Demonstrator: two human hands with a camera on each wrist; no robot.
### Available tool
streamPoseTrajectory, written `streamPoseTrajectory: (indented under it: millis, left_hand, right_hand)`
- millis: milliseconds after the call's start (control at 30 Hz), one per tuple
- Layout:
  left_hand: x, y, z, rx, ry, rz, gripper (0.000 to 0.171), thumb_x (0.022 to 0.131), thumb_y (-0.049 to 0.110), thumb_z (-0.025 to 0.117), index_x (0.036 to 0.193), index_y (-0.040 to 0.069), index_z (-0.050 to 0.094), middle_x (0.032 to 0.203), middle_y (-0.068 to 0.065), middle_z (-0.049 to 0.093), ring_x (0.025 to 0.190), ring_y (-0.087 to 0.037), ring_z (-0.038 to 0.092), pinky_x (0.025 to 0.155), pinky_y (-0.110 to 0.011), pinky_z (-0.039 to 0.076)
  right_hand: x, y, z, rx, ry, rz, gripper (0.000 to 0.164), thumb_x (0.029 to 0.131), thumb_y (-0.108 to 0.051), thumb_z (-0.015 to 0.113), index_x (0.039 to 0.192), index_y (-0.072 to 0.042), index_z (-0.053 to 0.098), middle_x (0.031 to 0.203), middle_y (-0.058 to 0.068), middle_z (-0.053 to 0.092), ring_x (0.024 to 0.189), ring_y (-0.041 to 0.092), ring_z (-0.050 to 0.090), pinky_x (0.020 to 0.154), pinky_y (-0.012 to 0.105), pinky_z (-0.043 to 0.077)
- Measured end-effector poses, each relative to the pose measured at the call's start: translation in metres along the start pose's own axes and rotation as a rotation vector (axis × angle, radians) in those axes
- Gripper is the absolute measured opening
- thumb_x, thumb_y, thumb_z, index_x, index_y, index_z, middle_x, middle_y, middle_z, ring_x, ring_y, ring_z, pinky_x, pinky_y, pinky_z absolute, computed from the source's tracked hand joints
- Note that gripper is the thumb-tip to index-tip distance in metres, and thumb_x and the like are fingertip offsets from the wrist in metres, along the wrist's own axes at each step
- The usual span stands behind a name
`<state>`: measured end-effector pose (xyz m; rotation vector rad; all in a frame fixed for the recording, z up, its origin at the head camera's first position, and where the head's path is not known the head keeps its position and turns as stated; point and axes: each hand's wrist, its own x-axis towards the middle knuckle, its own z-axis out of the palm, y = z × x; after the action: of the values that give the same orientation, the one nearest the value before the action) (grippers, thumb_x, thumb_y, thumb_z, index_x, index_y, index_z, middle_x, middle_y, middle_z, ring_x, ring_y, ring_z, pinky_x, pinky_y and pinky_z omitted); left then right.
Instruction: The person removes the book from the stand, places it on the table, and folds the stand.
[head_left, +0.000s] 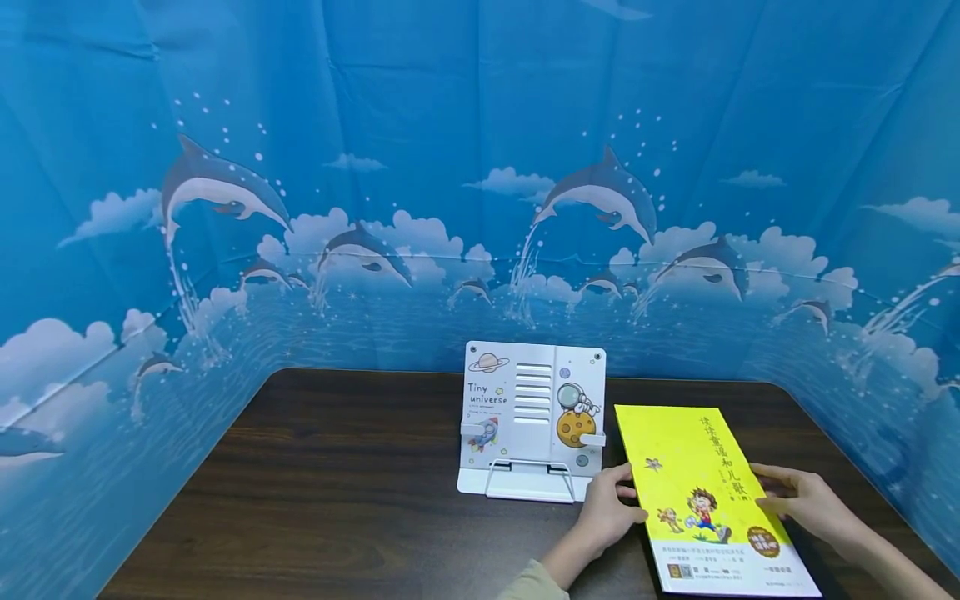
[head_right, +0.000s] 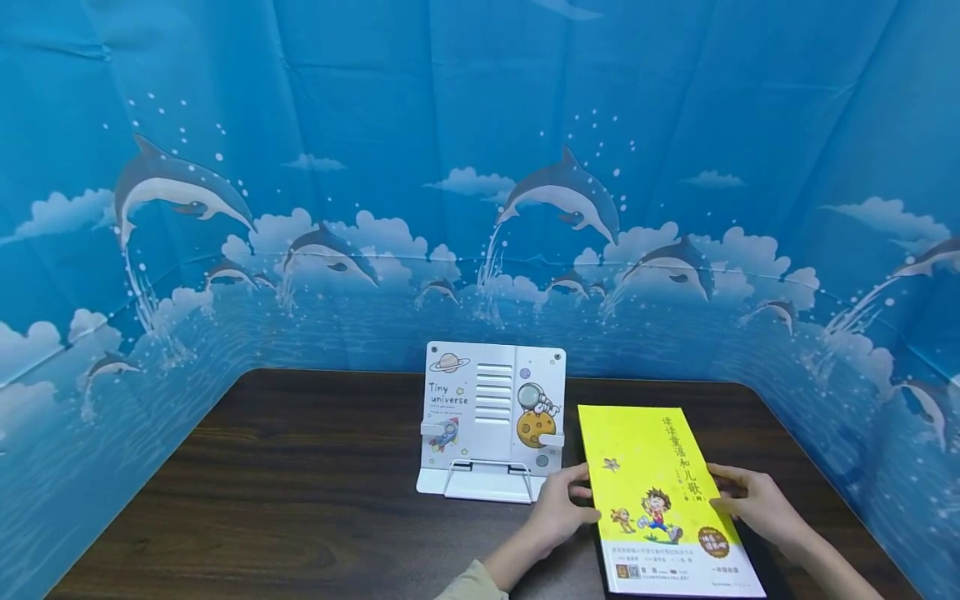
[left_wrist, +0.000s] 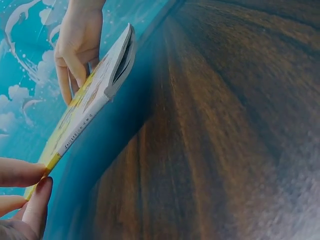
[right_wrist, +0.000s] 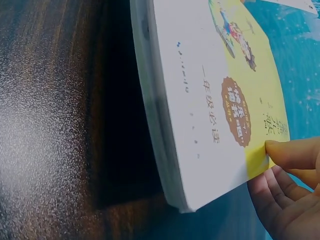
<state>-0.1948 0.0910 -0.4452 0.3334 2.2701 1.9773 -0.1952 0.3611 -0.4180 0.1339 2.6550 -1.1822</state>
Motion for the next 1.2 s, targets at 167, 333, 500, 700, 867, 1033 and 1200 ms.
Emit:
streamPoseTrajectory:
  millis: [167, 333, 500, 700, 867, 1033, 1200]
  left_hand:
    - [0.001, -0.002, 0.001, 0.014, -0.009, -0.025, 0.057, 0.063, -0.017, 0.069, 0.116, 0.0, 0.059, 0.095, 0.003, 0.058, 0.077, -0.007, 0.055, 0.06, -0.018, 0.048]
    - [0.002, -0.005, 0.003, 0.039, -0.014, -0.03, 0.059, 0.06, -0.018, 0.07, 0.116, -0.003, 0.058, 0.098, 0.0, 0.058, 0.076, -0.006, 0.055, 0.058, -0.018, 0.048]
    - [0.0, -0.009, 0.007, 0.082, 0.002, -0.057, 0.059, 0.058, -0.017, 0.071, 0.114, -0.006, 0.058, 0.096, -0.003, 0.059, 0.074, -0.006, 0.055, 0.058, -0.018, 0.048]
    - [-0.003, -0.009, 0.01, 0.151, 0.033, -0.014, 0.059, 0.055, -0.017, 0.072, 0.112, -0.009, 0.058, 0.096, -0.011, 0.061, 0.072, -0.007, 0.057, 0.057, -0.017, 0.048]
    - [-0.003, -0.007, 0.011, 0.263, 0.042, 0.045, 0.056, 0.054, -0.012, 0.074, 0.108, -0.01, 0.06, 0.09, -0.011, 0.059, 0.07, -0.006, 0.057, 0.059, -0.015, 0.046]
    - [-0.003, -0.008, 0.011, 0.314, 0.046, 0.077, 0.052, 0.056, -0.008, 0.074, 0.106, -0.009, 0.061, 0.087, -0.007, 0.056, 0.069, -0.005, 0.053, 0.061, -0.015, 0.044]
    - [-0.003, -0.01, 0.01, 0.31, 0.048, 0.092, 0.05, 0.057, -0.008, 0.073, 0.106, -0.009, 0.061, 0.089, -0.008, 0.057, 0.07, -0.005, 0.052, 0.062, -0.014, 0.044]
  right_hand:
    - [0.002, 0.002, 0.001, 0.0, -0.001, 0.012, 0.067, 0.08, -0.01, 0.064, 0.13, 0.018, 0.03, 0.1, 0.017, 0.061, 0.081, 0.021, 0.057, 0.066, 0.034, 0.051]
    - [0.005, 0.006, 0.001, 0.012, -0.021, 0.037, 0.066, 0.081, -0.01, 0.063, 0.131, 0.017, 0.03, 0.096, 0.013, 0.062, 0.077, 0.02, 0.055, 0.063, 0.033, 0.046]
    - [0.008, 0.011, 0.005, 0.042, -0.04, 0.058, 0.063, 0.081, -0.008, 0.06, 0.131, 0.017, 0.03, 0.094, 0.012, 0.06, 0.073, 0.021, 0.053, 0.062, 0.034, 0.044]
    - [0.01, 0.014, 0.009, 0.037, -0.063, 0.072, 0.063, 0.081, -0.006, 0.059, 0.13, 0.019, 0.029, 0.097, 0.013, 0.06, 0.075, 0.021, 0.055, 0.063, 0.034, 0.046]
    - [0.012, 0.014, 0.009, 0.021, -0.067, 0.08, 0.064, 0.082, -0.007, 0.059, 0.13, 0.019, 0.028, 0.098, 0.015, 0.06, 0.076, 0.02, 0.055, 0.063, 0.033, 0.046]
    - [0.013, 0.013, 0.01, 0.006, -0.058, 0.076, 0.063, 0.081, -0.007, 0.059, 0.13, 0.019, 0.029, 0.101, 0.019, 0.057, 0.074, 0.02, 0.052, 0.062, 0.033, 0.044]
    - [0.014, 0.013, 0.011, 0.01, -0.042, 0.088, 0.063, 0.08, -0.006, 0.06, 0.13, 0.018, 0.031, 0.102, 0.021, 0.056, 0.074, 0.019, 0.052, 0.063, 0.033, 0.045]
